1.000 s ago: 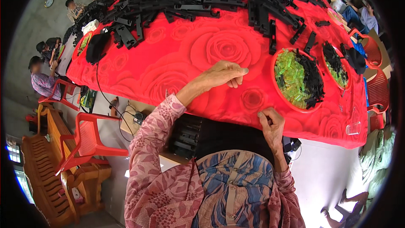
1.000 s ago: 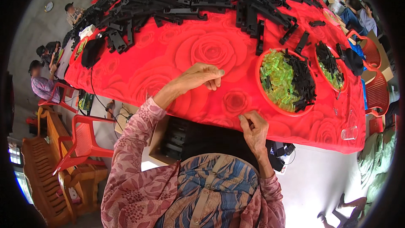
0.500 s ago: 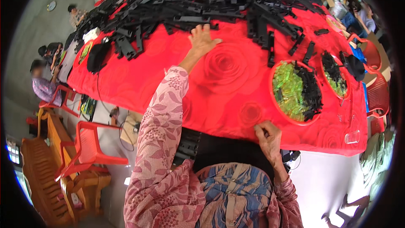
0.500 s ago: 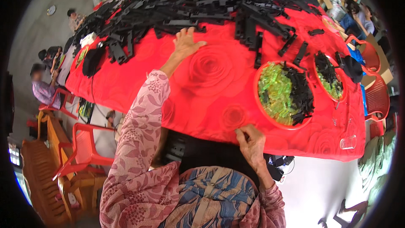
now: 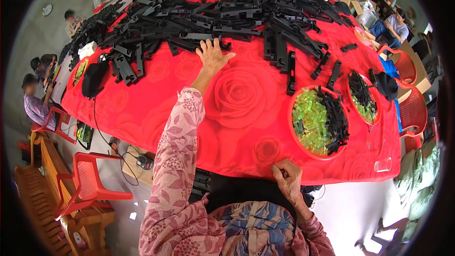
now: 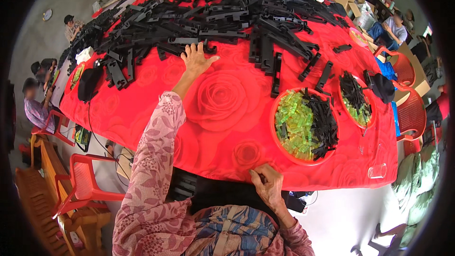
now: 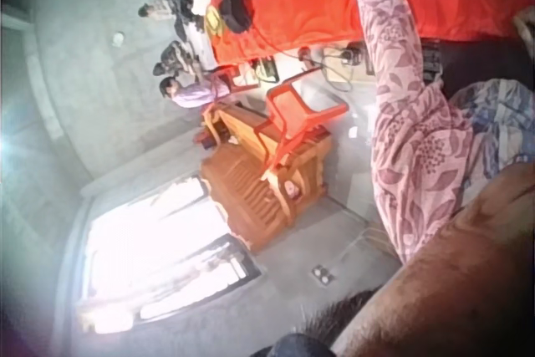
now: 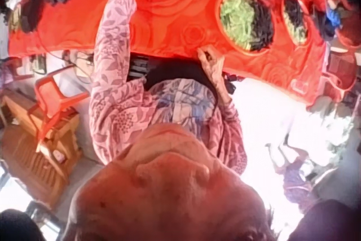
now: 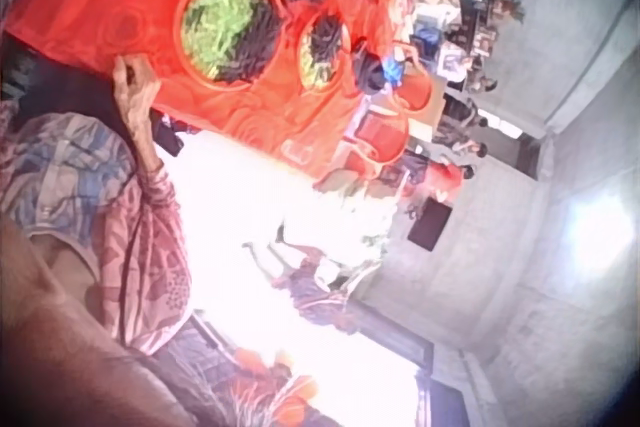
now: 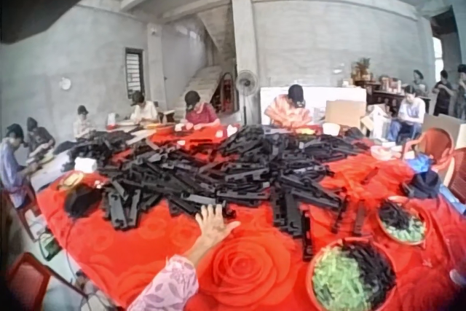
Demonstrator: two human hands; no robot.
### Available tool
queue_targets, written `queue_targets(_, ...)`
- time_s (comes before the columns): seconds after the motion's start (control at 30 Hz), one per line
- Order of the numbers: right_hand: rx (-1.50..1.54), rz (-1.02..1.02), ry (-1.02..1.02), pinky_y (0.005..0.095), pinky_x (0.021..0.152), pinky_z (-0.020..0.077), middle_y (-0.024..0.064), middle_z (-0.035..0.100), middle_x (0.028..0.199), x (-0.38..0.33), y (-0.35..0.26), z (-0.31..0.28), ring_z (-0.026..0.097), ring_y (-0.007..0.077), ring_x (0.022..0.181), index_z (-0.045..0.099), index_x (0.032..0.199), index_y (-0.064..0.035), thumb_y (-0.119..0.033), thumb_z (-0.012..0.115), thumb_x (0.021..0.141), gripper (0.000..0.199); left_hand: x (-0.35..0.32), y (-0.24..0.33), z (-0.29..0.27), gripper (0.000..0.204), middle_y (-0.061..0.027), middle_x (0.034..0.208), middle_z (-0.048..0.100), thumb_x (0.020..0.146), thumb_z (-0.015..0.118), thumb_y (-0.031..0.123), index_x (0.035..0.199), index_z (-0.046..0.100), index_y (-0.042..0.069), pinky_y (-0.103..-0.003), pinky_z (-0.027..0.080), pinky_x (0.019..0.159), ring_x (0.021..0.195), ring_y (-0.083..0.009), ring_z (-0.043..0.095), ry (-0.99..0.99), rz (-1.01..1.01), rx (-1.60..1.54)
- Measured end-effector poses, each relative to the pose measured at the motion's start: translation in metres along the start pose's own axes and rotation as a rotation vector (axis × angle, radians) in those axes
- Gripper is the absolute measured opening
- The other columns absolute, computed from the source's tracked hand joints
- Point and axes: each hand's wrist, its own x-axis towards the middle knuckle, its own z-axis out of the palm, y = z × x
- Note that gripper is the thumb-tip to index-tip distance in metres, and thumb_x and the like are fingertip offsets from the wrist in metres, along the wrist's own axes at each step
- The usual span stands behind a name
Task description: Assembling various black plastic components for product manufacturing at a large workshop table.
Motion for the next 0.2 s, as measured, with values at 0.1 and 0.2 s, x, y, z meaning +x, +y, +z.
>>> queue_targets(0.1, 0.007, 0.025, -0.012, 0.0275, 0.046, 0.0346, 0.0064, 0.055, 0.064, 0.001, 0.004, 0.001, 0.046, 0.0120, 0.050, 0.062, 0.075, 0.0002, -0.002, 0.070, 0.081, 0.010, 0.004, -0.002, 0.005, 0.099, -0.0208, 0.140, 0.039, 0.071, 0.065, 0.072, 0.140, 0.040, 0.005, -0.063, 0.021, 0.106, 0.136, -0.0422, 0.027, 0.038, 0.015, -0.016)
queue_targets(0.2, 0.030, 0.078, -0.008, 0.0251, 0.047, 0.0311, 0.0012, 0.058, 0.067, -0.001, 0.005, 0.004, 0.043, 0.0082, 0.052, 0.065, 0.076, -0.0015, -0.007, 0.069, 0.084, 0.010, 0.011, -0.012, 0.011, 0.096, -0.0212, 0.145, 0.036, 0.072, 0.063, 0.073, 0.139, 0.042, 0.007, -0.066, 0.018, 0.107, 0.137, -0.0431, 0.026, 0.055, 0.021, -0.033)
